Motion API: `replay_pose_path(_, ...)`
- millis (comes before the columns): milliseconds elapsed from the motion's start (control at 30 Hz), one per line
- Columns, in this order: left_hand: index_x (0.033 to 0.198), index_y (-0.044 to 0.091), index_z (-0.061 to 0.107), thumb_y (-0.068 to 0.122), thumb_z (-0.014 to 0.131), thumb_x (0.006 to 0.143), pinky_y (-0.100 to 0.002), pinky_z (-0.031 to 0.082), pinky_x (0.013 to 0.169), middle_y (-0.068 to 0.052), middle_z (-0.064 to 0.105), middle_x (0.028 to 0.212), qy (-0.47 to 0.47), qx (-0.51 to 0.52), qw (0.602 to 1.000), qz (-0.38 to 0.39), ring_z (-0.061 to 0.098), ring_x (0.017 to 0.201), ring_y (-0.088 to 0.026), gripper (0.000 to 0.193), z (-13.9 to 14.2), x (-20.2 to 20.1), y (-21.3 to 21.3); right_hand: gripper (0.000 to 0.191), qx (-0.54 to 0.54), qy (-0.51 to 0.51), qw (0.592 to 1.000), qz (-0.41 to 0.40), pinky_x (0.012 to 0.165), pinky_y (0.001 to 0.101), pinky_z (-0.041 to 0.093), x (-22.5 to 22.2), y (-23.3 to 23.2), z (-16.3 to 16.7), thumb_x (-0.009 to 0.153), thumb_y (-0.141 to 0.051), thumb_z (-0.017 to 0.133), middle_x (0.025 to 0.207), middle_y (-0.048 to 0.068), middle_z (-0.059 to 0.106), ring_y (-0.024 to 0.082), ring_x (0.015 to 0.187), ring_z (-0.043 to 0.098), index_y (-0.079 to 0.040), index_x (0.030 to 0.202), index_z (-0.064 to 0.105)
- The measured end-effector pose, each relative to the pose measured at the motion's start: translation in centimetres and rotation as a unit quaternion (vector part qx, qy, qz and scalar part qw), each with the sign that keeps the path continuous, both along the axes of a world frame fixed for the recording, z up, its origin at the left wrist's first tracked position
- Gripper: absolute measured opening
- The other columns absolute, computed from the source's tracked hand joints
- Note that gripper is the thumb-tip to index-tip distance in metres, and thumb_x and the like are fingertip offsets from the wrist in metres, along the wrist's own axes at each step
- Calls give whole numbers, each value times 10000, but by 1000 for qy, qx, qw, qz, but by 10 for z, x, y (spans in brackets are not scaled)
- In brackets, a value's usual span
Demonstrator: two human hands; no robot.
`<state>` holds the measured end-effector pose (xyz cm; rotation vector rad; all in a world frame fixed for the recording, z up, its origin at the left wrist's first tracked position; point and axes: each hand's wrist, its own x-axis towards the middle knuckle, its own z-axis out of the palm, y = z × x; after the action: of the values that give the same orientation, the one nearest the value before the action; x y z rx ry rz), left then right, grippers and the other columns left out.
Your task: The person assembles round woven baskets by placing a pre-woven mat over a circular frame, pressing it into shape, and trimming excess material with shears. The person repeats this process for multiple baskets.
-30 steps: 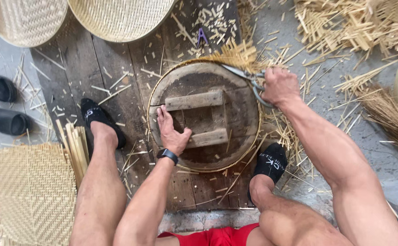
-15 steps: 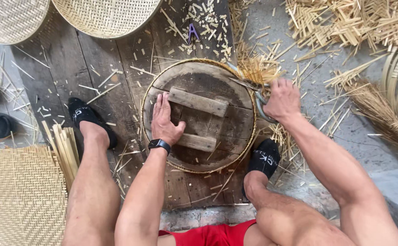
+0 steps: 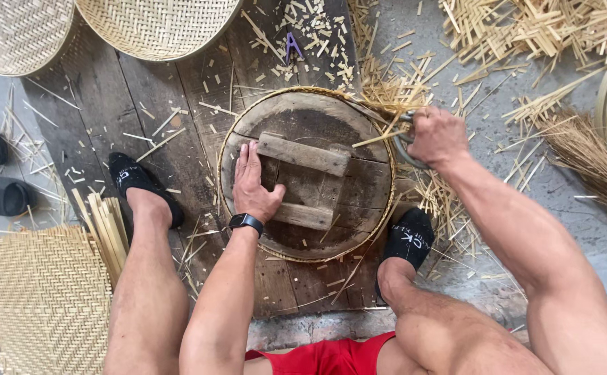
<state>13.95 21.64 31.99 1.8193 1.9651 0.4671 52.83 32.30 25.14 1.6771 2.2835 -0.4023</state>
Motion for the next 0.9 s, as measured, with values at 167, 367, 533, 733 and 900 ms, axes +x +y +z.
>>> replay_pose_path(167,1598,42,259,161,779,679,-398,247,1278,-190,395,1618,-3,-16,1000,6,311,1542,-318,1063,-3,0,0,622,-6,-35,999,17,721,335,516,-8,26,23,926,-573,662,940,142,607,218,835,574,26,1090,664)
replay_pose_path(367,1608,21,160,121,813,657,-419,179,1279,-221,281,1651,-42,-72,996,-34,189,1566,-354,1157,-7,-14,7,339,-28,-53,998,2,636,345,505,-53,59,12,918,-354,665,867,110,611,200,743,573,-26,1004,664)
replay_pose_path(533,1588,27,164,100,822,643,-410,156,1289,-190,288,1652,-37,-102,987,-119,162,1573,-336,1154,-5,-23,23,256,9,-5,999,43,475,314,435,-6,31,-9,1033,-305,594,756,72,600,162,580,521,-66,965,653)
replay_pose_path(733,1605,84,202,102,821,672,-384,167,1294,-124,278,1673,17,-96,991,-97,221,1561,-267,1120,4,-10,26,466,45,49,998,23,663,349,508,21,17,4,938,-492,650,905,107,608,206,764,569,-45,1069,650)
replay_pose_path(900,1600,87,219,98,820,662,-385,173,1295,-118,291,1670,13,-98,991,-95,219,1563,-272,1114,7,-9,26,609,58,29,995,77,785,383,498,-35,43,16,891,-604,649,976,136,584,242,903,554,-21,1066,620)
